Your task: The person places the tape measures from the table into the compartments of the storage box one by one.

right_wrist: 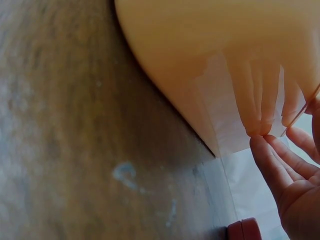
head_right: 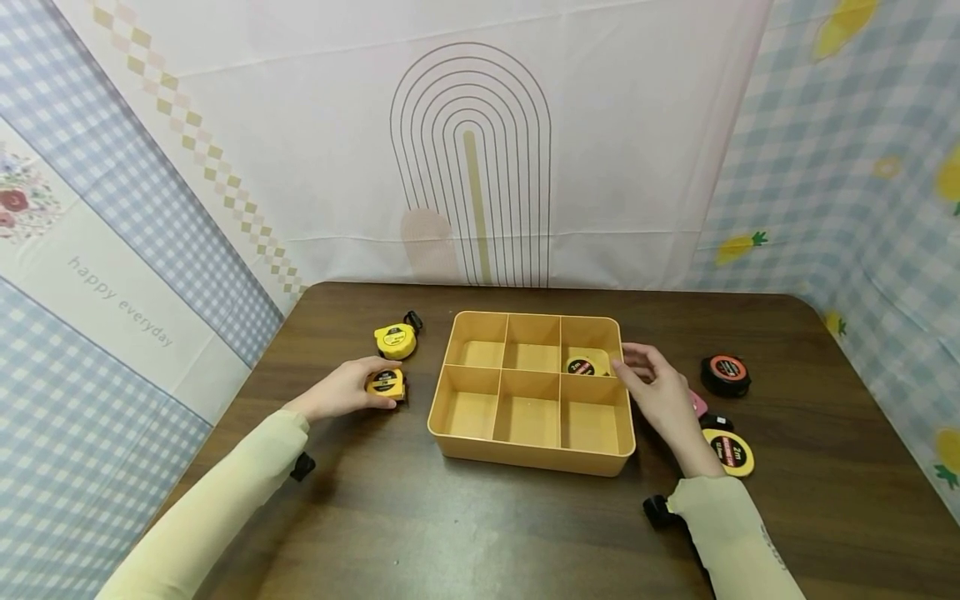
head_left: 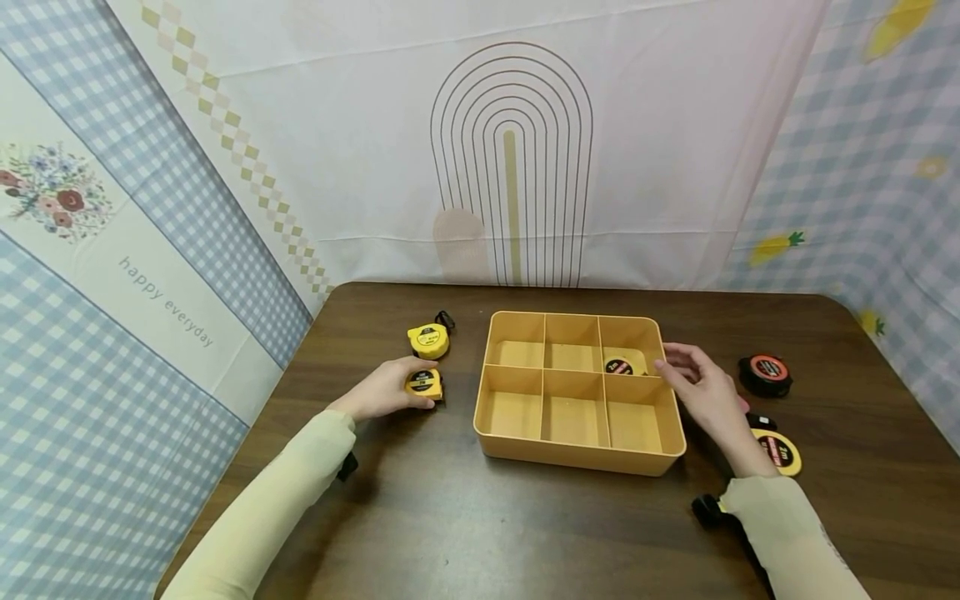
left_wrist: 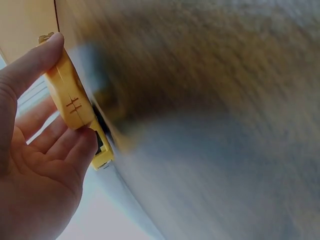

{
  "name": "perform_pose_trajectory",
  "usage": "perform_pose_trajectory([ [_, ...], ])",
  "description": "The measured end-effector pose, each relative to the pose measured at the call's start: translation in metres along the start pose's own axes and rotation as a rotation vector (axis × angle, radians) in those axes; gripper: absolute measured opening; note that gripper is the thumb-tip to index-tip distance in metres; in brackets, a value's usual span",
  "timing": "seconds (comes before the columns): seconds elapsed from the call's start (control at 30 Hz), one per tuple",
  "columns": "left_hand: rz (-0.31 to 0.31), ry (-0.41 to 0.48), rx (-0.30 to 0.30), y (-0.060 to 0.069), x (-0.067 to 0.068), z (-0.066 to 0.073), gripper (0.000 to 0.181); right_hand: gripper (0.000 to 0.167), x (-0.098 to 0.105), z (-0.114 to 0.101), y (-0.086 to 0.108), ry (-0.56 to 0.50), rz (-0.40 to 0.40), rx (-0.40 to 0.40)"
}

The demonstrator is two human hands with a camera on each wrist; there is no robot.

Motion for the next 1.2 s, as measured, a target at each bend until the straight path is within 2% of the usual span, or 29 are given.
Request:
perform_pose_trajectory([
  [0.6, 0.024, -0.021, 0.019, -0.001, 0.012, 0.0, 0.07, 0.056, 0.002, -0.001, -0.001, -0.003, -0.005, 0.013],
  [0.93, 0.04, -0.036, 0.006, -0.004, 0.018, 0.002, 0.071, 0.056, 0.001, -0.002, 0.0, -0.008, -0.008, 0.019],
  [1.2, 0.049, -0.048, -0.025, -0.005, 0.018, 0.004, 0.07, 0.056, 0.001, -0.002, 0.001, 0.0, -0.013, 0.023],
])
Point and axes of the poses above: each hand's wrist, its own y-axis away from the middle knuckle, its own x-axis out of the back of the hand, z = x × y, the point moved 1 cm from there along -y, towards the middle knuckle, and after that the axes turned 7 degrees about -y, right-handed, at the moved point
